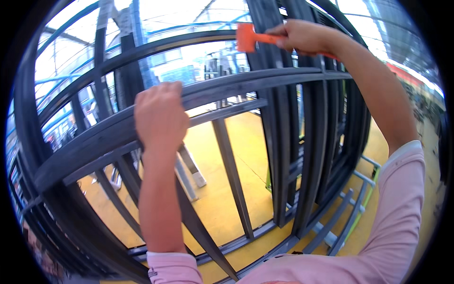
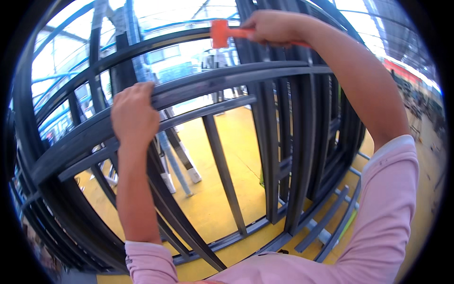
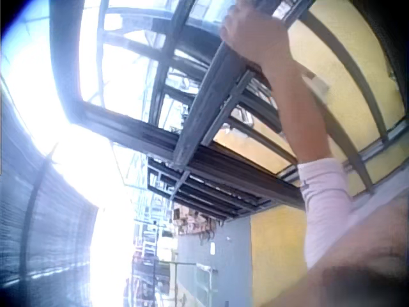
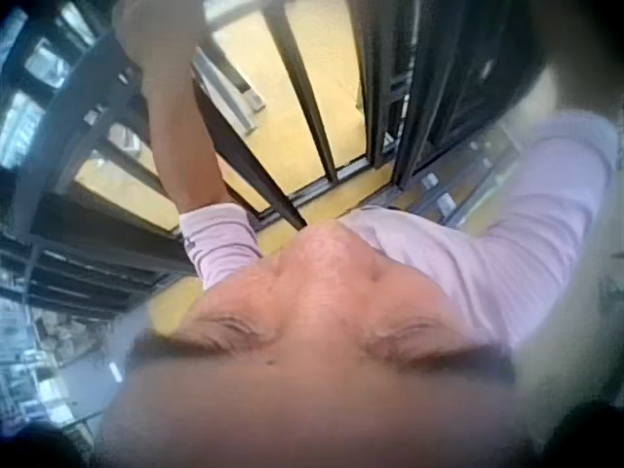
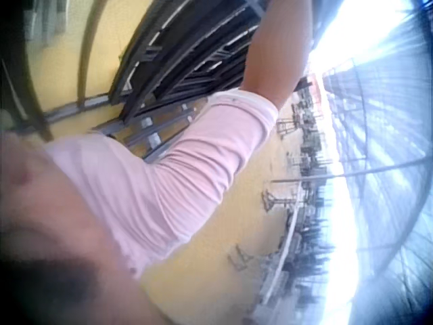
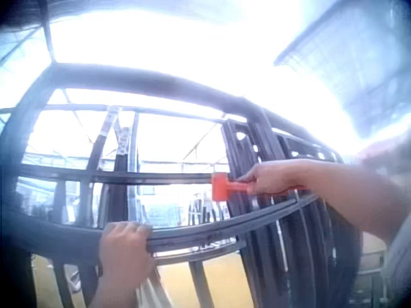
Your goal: The person assembles metal frames by hand and using a hammer. They lift metal pieces, position them into slots within a larger metal structure, and tap them with a hammer to secure the components.
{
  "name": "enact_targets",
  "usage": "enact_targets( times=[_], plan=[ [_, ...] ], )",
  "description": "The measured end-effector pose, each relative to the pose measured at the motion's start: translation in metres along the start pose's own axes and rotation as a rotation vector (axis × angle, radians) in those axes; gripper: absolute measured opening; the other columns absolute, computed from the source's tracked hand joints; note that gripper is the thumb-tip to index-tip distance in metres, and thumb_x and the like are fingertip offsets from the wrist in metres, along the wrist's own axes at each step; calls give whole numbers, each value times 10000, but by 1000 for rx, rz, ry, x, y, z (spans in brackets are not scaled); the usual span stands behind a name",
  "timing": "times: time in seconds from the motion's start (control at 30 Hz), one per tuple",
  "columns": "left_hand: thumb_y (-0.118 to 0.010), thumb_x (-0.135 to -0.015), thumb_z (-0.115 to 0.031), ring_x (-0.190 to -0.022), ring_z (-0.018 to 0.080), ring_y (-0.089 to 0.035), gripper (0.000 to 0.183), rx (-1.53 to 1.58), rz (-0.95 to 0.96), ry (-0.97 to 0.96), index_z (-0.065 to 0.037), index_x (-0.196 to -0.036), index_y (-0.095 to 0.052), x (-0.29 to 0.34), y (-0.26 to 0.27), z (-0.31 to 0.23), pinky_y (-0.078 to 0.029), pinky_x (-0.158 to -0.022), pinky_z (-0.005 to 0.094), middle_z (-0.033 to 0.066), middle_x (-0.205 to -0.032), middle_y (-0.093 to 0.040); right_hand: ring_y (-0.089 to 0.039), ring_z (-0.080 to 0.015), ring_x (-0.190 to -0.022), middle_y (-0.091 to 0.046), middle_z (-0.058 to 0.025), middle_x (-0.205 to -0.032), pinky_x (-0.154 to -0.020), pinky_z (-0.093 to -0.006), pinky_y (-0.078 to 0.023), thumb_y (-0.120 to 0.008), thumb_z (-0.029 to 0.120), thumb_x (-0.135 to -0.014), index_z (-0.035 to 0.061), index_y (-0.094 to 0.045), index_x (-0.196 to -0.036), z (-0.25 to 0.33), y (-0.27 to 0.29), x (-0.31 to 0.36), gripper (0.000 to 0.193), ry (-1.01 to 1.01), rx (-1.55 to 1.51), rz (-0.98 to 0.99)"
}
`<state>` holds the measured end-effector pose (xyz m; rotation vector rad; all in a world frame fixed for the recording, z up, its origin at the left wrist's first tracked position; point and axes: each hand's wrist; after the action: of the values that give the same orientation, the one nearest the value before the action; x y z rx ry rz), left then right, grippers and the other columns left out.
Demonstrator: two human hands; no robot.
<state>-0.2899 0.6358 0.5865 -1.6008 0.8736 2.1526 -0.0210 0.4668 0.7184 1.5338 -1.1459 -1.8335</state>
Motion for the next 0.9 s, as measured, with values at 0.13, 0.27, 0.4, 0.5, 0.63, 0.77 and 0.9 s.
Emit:
enact_targets(
  times=[0.13, 0.27, 0.4, 0.5, 0.63, 0.77, 0.9],
  plan=[
    [-609, -732, 35, -1134, 259, -626, 475, 18, -35, -8, -107, -1174, -706, 3, -2, -5, -444, -1024, 392, 59, -1177, -702, -493, -110, -424, -574, -56, -676, -445, -257, -455, -514, 85, -952, 93, -528, -1461, -92, 16, 31, 509, -271, 60, 162],
    [-600, -730, 54, -1143, 250, -624, 468, 40, -30, 18, -111, -1151, -718, 5, -5, -20, -433, -1038, 390, 58, -1160, -708, -479, -112, -421, -581, -65, -680, -383, -273, -378, -520, 75, -949, 88, -526, -1459, -172, -3, 43, 510, -306, -177, -122],
    [-599, -720, 64, -1149, 261, -615, 501, -4, -13, 51, -125, -1171, -709, 9, -6, -21, -428, -1049, 392, 42, -1176, -700, -497, -124, -425, -608, -81, -703, -389, -287, -396, -548, 113, -971, 100, -602, -1390, -187, 5, 37, 424, -509, 124, 96],
    [-600, -707, 86, -1150, 268, -606, 536, -43, -18, 74, -140, -1183, -696, 8, -1, -21, -422, -1053, 398, 39, -1191, -687, -475, -126, -409, -579, -62, -712, -396, -302, -410, -528, 128, -985, 123, -571, -1425, -216, -4, 32, 442, -436, 26, -36],
    [-622, -712, 69, -1164, 287, -593, 540, -128, 58, 69, -128, -1214, -644, 6, 2, -26, -405, -1065, 404, 60, -1177, -666, -454, -111, -398, -569, -52, -713, -383, -291, -400, -501, 114, -998, 136, -514, -1474, -229, -24, 41, 478, -424, -47, -35],
    [-646, -745, 22, -1161, 342, -590, 558, -100, 161, 64, -122, -1282, -594, 1, 3, -38, -418, -1045, 430, 127, -1181, -651, -496, -104, -435, -594, -70, -736, -418, -254, -432, -515, 107, -1001, 117, -500, -1486, -246, -38, 56, 485, -427, -68, -63],
    [-740, -768, -140, -1134, 343, -617, 590, -11, 428, -23, -112, -1330, -564, -29, 14, -65, -452, -1007, 431, 135, -1192, -650, -620, -174, -647, -632, -75, -847, -621, -325, -525, -523, 120, -1018, 227, -452, -1523, -288, -49, 66, 521, -243, 286, -241]
  ],
)
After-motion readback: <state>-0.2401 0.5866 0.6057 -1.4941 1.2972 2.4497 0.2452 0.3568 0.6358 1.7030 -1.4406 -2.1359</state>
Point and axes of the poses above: each hand's wrist, its own x-axis away from the middle knuckle, its own y-axis out of the back of the hand, z = x × y
